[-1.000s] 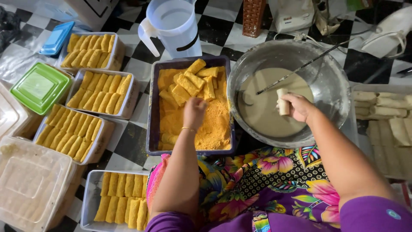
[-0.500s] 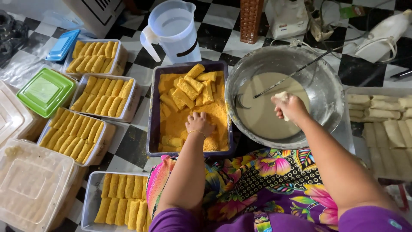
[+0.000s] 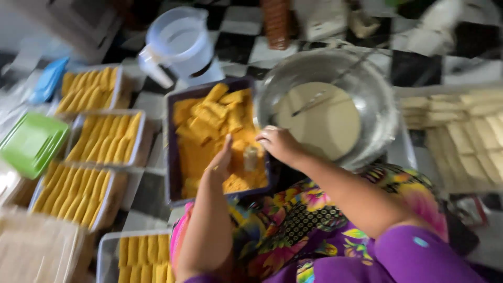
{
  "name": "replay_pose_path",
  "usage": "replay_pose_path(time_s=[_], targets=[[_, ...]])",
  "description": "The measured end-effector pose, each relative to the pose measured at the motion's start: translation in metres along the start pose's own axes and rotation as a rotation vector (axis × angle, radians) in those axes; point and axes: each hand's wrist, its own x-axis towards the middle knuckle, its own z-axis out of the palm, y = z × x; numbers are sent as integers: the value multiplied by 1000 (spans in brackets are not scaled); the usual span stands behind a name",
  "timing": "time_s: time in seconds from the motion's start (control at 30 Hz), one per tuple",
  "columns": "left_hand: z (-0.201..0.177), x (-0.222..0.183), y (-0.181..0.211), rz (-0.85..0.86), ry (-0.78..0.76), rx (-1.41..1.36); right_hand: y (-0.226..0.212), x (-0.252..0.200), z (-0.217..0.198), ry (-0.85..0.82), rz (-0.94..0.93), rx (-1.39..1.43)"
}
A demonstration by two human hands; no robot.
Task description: Coating rolls in batter and breadcrumbs and then organizing them into plastic containers on the floor.
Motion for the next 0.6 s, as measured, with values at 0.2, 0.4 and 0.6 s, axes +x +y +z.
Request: replay_pose_path(time_s=[0.2, 0.4, 0.6], targets=[[8, 9, -27, 153, -35, 468, 11, -9, -113, 284, 183, 125], [-64, 118, -68, 263, 629, 1114, 194, -104, -238, 716, 294, -239], [-12, 38, -13, 7, 595, 806, 291, -164, -241, 468, 793, -444]])
